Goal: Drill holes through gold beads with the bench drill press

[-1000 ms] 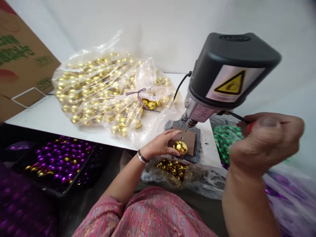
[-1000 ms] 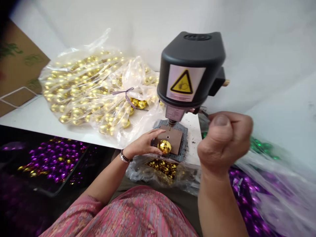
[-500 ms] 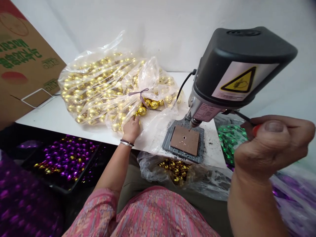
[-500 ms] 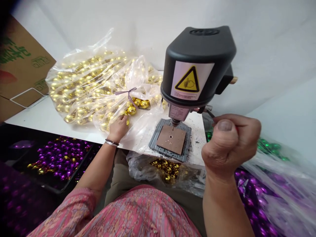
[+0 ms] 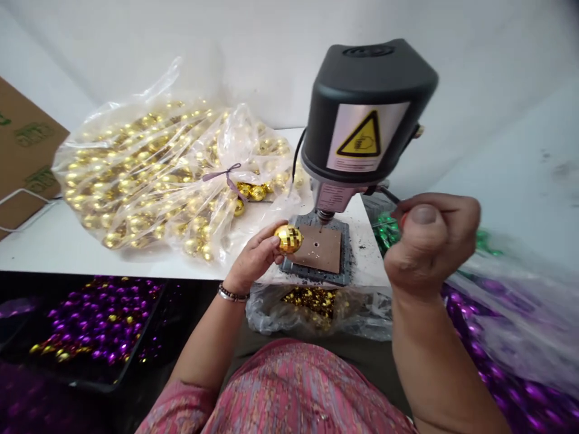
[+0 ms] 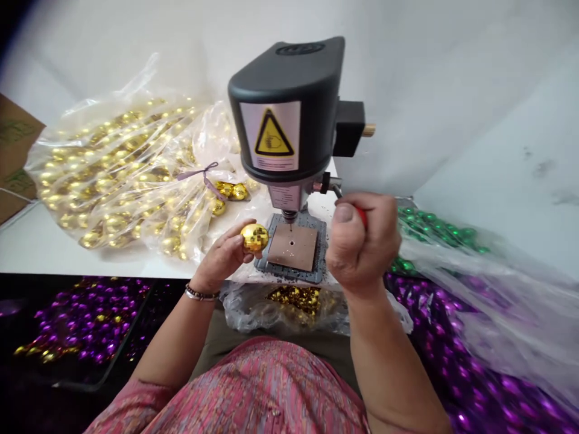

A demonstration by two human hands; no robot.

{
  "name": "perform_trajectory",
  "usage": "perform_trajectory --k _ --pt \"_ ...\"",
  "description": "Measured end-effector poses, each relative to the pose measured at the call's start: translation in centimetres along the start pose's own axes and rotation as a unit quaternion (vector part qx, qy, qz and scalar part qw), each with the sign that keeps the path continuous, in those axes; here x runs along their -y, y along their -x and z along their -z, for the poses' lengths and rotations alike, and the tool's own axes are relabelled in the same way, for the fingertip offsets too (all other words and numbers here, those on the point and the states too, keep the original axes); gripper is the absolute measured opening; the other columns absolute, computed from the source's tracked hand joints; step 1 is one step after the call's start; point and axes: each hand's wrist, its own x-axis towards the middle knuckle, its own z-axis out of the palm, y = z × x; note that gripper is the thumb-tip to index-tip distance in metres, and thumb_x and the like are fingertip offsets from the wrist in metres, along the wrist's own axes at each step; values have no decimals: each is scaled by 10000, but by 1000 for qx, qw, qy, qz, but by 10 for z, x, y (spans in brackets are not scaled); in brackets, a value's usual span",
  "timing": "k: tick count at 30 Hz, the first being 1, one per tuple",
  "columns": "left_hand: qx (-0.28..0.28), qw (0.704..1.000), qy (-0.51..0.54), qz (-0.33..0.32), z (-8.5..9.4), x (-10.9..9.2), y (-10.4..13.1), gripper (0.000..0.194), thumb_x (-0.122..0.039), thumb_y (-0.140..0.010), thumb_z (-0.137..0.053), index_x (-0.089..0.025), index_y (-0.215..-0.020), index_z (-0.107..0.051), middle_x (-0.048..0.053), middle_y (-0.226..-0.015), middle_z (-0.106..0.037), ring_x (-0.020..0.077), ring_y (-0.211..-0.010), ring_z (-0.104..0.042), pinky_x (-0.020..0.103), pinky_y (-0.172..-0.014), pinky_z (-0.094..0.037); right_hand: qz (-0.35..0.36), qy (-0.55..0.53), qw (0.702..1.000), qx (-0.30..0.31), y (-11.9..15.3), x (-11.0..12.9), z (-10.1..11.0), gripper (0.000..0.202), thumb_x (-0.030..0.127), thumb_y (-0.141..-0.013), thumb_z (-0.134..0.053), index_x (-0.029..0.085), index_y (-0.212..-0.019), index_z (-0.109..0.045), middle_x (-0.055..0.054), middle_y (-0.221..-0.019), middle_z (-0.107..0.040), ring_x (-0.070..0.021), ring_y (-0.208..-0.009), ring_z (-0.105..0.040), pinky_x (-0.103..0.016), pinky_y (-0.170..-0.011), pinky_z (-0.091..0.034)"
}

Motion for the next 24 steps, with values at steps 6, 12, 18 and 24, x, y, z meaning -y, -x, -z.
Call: perform_trajectory --k 6,12,18,24 --pt "38 991 -114 61 -24 10 -12 595 -439 -861 -593 -188 -1400 -566 70 -1015 -726 157 -766 -665 247 -624 -471 2 -5 999 36 0 5 2 291 409 -980 -403 209 -885 -592 16 -726 -567 -77 -646 -537 -242 -612 -441" --pt "58 966 -253 10 -31 11 -17 582 -420 -870 -608 -171 -1394 -562 80 -1038 -727 190 -879 -675 291 -775 -529 20 -15 999 44 -2 8 3 254 367 -992 -385 214 -887 -558 21 -725 -539 -64 -657 -534 -237 -631 -445" --pt "17 915 -393 -86 -47 16 -17 560 -299 -775 -728 -193 -1310 -603 92 -1247 -666 220 -1091 -633 327 -979 -488 12 -39 998 40 -2 10 3 217 353 -983 -423 215 -878 -553 31 -718 -548 -63 -649 -531 -233 -618 -429" --pt "-28 976 -210 44 -39 8 -28 546 -408 -815 -668 -155 -1287 -563 50 -977 -713 136 -726 -634 258 -682 -518 32 -19 998 45 -4 9 3 248 356 -995 -389 208 -880 -551 21 -758 -572 -59 -674 -550 -233 -653 -451"
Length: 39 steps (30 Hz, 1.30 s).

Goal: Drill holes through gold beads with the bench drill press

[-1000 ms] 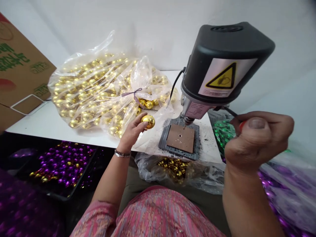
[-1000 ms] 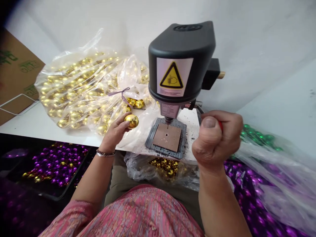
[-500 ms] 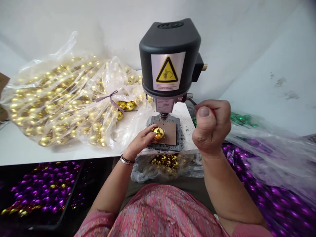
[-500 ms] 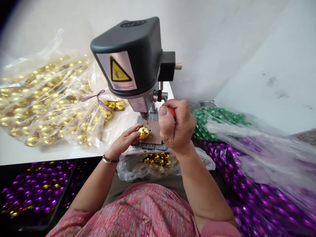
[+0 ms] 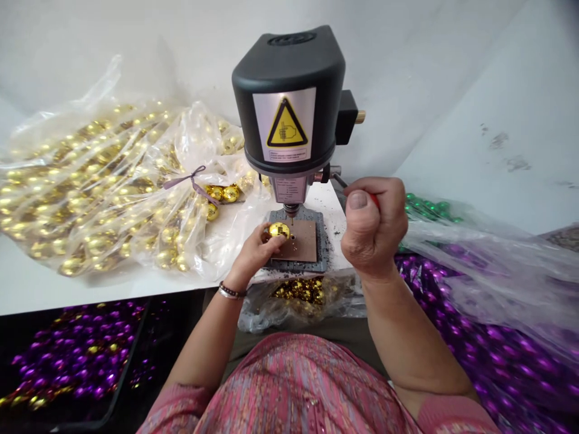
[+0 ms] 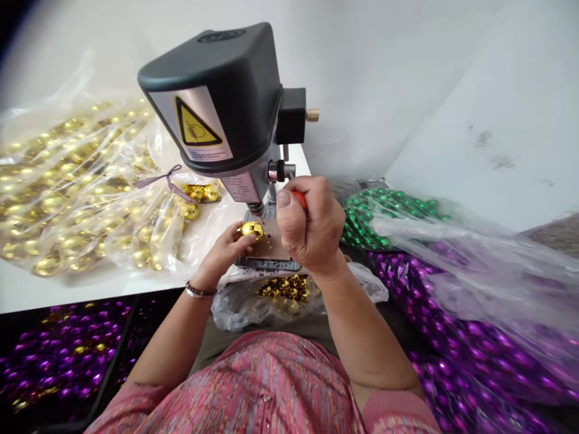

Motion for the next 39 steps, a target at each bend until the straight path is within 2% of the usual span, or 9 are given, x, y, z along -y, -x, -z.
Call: perform_trajectory --k 2,4,9,14,19,22,27,33,39 --pt "18 998 49 34 5 0 -6 594 -417 -800 -676 -135 -1304 -535 46 -924 -707 112 -641 -606 237 -604 -492 1 7 1000 -3 0 -1 0 258 365 -996 -385 206 -887 -555 18 -765 -575 -60 -687 -557 -234 -661 -464" --pt "33 998 48 25 8 2 -10 611 -427 -777 -699 -134 -1292 -551 46 -921 -703 108 -639 -600 230 -592 -483 -4 22 1000 -2 1 -1 -1 292 394 -998 -367 204 -892 -561 12 -761 -569 -65 -686 -558 -243 -661 -473" --pt "14 997 -64 -47 6 3 -16 538 -406 -742 -743 -176 -1218 -647 47 -990 -723 147 -793 -637 253 -718 -507 -18 35 999 12 2 -1 0 329 420 -1003 -336 200 -915 -565 7 -771 -563 -68 -699 -568 -253 -675 -488" --pt "4 986 -157 -60 0 -6 -17 572 -345 -742 -747 -184 -1280 -638 39 -988 -725 167 -817 -647 276 -767 -507 -15 20 1000 15 3 -1 2 294 401 -1000 -356 204 -923 -560 10 -788 -572 -66 -719 -577 -251 -691 -492" --pt "18 976 -194 -96 -9 -16 -22 550 -266 -715 -760 -177 -1250 -668 38 -1011 -702 169 -863 -638 278 -823 -516 -24 25 999 24 3 -1 3 316 427 -996 -346 209 -931 -565 6 -785 -570 -72 -716 -570 -260 -692 -491" --pt "25 971 -194 -135 -12 -16 -27 526 -231 -686 -774 -169 -1202 -698 64 -1107 -684 198 -984 -626 306 -918 -505 -21 26 999 24 1 0 4 316 422 -993 -354 205 -897 -562 12 -762 -571 -65 -695 -561 -250 -671 -475" --pt "75 984 -116 -115 -13 -5 -32 522 -247 -707 -737 -177 -1222 -688 11 -1004 -721 175 -898 -640 278 -825 -516 3 -6 1000 29 2 -1 7 199 317 -960 -456 198 -827 -546 37 -716 -573 -52 -667 -540 -220 -634 -447" --pt "62 986 -95 -122 -15 4 -32 570 -254 -693 -744 -183 -1255 -673 5 -1078 -735 175 -964 -651 271 -888 -493 47 16 998 38 21 -13 7 66 219 -901 -520 200 -849 -557 31 -731 -578 -68 -671 -528 -221 -626 -440" --pt "59 984 -111 -125 -14 -3 -26 485 -248 -706 -737 -171 -1182 -689 4 -1038 -737 181 -929 -646 256 -821 -487 50 -8 999 13 37 -21 0 96 187 -894 -497 200 -950 -574 9 -801 -585 -90 -754 -565 -244 -707 -494"
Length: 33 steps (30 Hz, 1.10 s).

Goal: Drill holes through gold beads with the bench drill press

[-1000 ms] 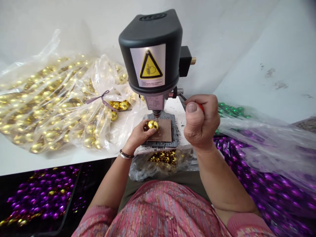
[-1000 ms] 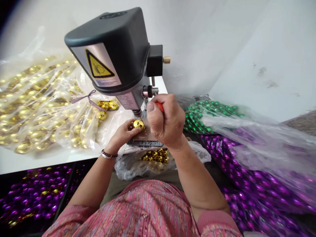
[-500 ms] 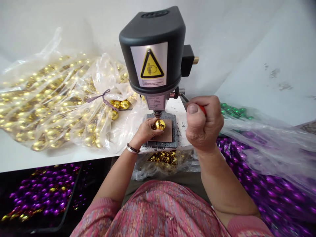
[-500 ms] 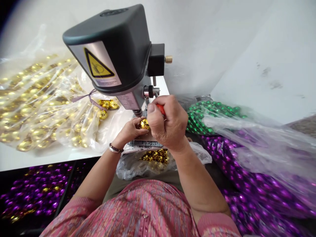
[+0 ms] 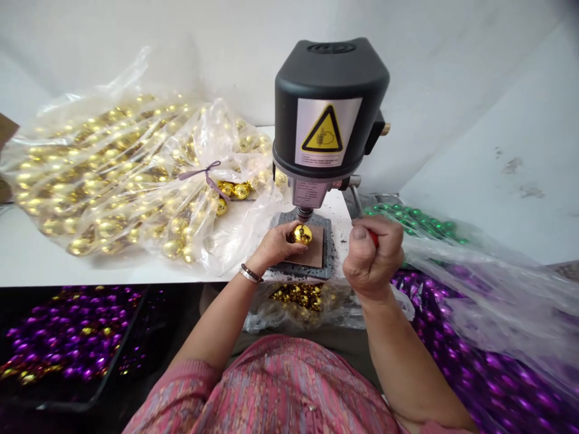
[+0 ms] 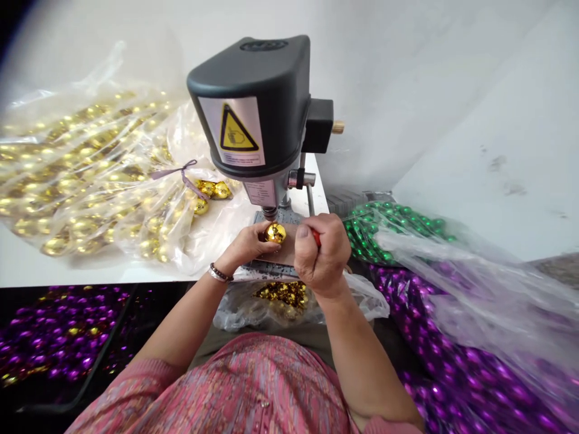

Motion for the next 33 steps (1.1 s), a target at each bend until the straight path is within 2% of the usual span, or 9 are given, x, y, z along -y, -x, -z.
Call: perform_trajectory --k 10,14,18,21,25,27,29,31,33 --pt "3 1000 5 3 -1 0 2 478 -261 -720 -748 -180 -1185 -674 4 -1039 -734 190 -942 -651 264 -839 -482 28 -27 999 -28 29 -23 -15 139 196 -884 -502 208 -1010 -559 -1 -848 -624 -116 -800 -617 -308 -773 -538" --pt "-3 1000 -16 14 -2 2 3 545 -276 -716 -764 -183 -1239 -646 18 -1087 -728 204 -965 -654 285 -872 -488 -17 -11 999 -28 2 -7 -5 131 248 -923 -464 190 -926 -582 12 -787 -607 -90 -728 -592 -255 -692 -479" --pt "-14 1000 -22 0 -1 6 13 572 -276 -713 -771 -182 -1258 -623 36 -1118 -716 228 -1025 -649 325 -924 -497 -117 34 992 -27 -40 14 4 322 380 -951 -429 162 -797 -609 6 -670 -555 -90 -637 -542 -259 -618 -412" --pt "27 996 -48 -70 5 10 28 649 -240 -664 -812 -189 -1282 -622 88 -1247 -683 273 -1158 -616 398 -1033 -466 -179 36 982 -42 -53 20 4 432 497 -917 -417 156 -730 -605 10 -591 -497 -103 -577 -528 -281 -601 -414" --pt "93 984 -37 -149 27 14 53 807 -348 -615 -891 -242 -1361 -604 133 -1439 -578 303 -1356 -504 438 -1148 -383 -182 35 980 -66 -52 20 -1 392 479 -857 -430 163 -671 -570 6 -542 -484 -110 -521 -505 -284 -549 -390" --pt "52 991 8 -127 42 17 59 695 -426 -696 -839 -243 -1333 -631 121 -1400 -619 286 -1318 -546 419 -1115 -424 -172 39 982 -70 -51 19 -3 384 469 -840 -421 172 -625 -534 0 -515 -468 -116 -505 -501 -282 -522 -364" --pt "-50 996 44 -53 60 23 55 491 -427 -849 -686 -209 -1288 -659 116 -1302 -685 253 -1171 -644 391 -1025 -495 -168 40 983 -68 -50 20 -3 392 477 -836 -407 180 -605 -515 -5 -503 -461 -122 -500 -501 -285 -514 -353" --pt "-159 986 32 48 79 32 44 398 -326 -938 -524 -169 -1278 -659 122 -1238 -713 221 -1016 -697 369 -946 -533 -173 42 982 -65 -50 20 -2 387 479 -835 -406 184 -608 -514 -9 -513 -476 -127 -513 -508 -294 -529 -365" --pt "-229 963 -60 131 97 42 28 401 -155 -906 -462 -120 -1250 -667 154 -1246 -702 239 -1043 -689 377 -977 -511 -182 43 981 -61 -49 18 -2 369 476 -826 -419 188 -616 -516 -12 -522 -491 -130 -523 -511 -306 -543 -377"
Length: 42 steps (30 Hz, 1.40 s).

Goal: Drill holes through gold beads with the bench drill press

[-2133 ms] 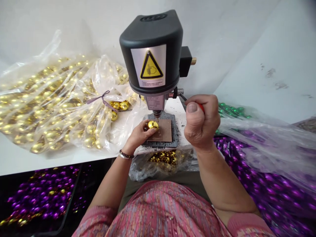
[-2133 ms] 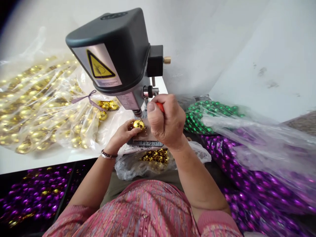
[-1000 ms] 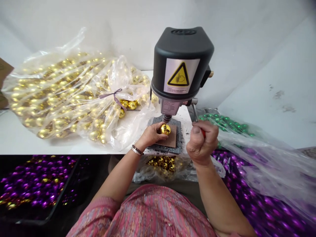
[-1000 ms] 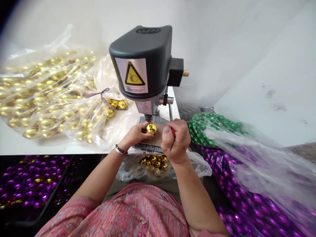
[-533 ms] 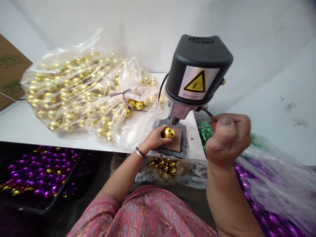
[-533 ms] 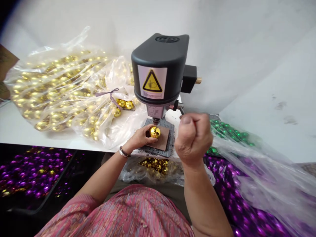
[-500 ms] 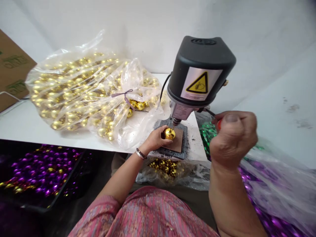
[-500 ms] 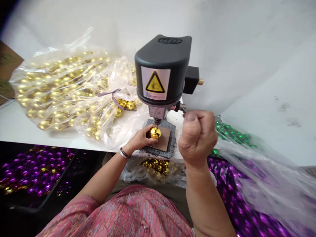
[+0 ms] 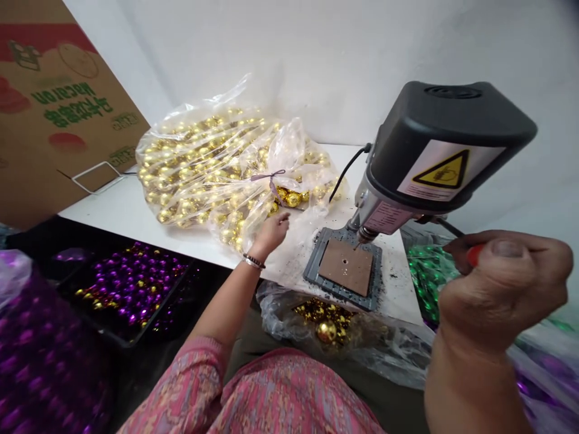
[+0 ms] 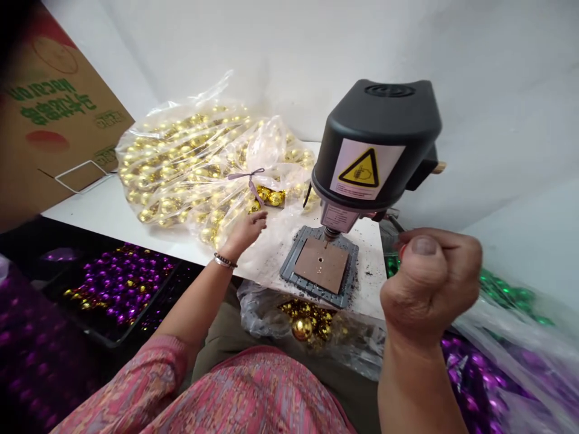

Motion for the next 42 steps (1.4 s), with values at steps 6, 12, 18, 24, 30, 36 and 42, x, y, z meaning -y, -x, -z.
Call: perform_trajectory --k 6,12,18,24,30,36,42 --pt "-70 982 -161 68 20 20 -55 390 -86 -862 -480 -73 -1215 -645 246 -1280 -656 322 -1192 -617 382 -1006 -446 11 -17 1000 -13 0 -10 -1 385 534 -769 -471 203 -591 -551 -18 -469 -476 -142 -469 -497 -324 -487 -362" --pt "-28 987 -130 91 15 29 -75 342 -276 -953 -431 -103 -1057 -706 220 -1098 -726 306 -1053 -666 385 -911 -472 5 -13 1000 -13 5 -15 1 417 564 -785 -489 196 -625 -603 -27 -497 -522 -152 -499 -540 -326 -494 -392" --pt "14 994 -78 74 -2 18 -59 303 -361 -842 -638 -158 -1058 -703 107 -957 -745 242 -924 -685 322 -831 -515 9 -9 1000 -24 6 -19 2 398 548 -742 -513 194 -599 -624 -50 -482 -542 -166 -496 -552 -327 -470 -383" --pt "91 977 184 52 14 -9 -12 404 -465 -959 -468 -192 -1223 -606 106 -1103 -711 148 -875 -709 270 -794 -569 43 -5 999 -10 9 -24 2 404 531 -807 -502 193 -646 -653 -34 -507 -537 -133 -489 -513 -291 -458 -343" --pt "252 918 302 40 3 -40 40 534 -496 -792 -715 -198 -1221 -605 101 -1123 -695 172 -867 -702 276 -725 -562 57 -35 997 35 14 -22 4 331 440 -921 -449 183 -821 -633 3 -643 -559 -93 -569 -506 -262 -557 -402" --pt "207 966 156 -18 -50 -46 46 515 -463 -777 -707 -162 -1188 -632 66 -1062 -697 162 -825 -648 271 -697 -518 69 -46 994 78 11 -7 8 288 411 -974 -401 215 -858 -577 27 -705 -569 -72 -621 -516 -235 -597 -418" --pt "142 986 62 -55 -73 -48 39 557 -370 -732 -767 -180 -1237 -627 56 -1118 -709 220 -985 -657 337 -878 -518 96 -58 990 82 8 -3 9 238 377 -978 -423 208 -869 -550 33 -728 -570 -51 -635 -517 -217 -606 -420"
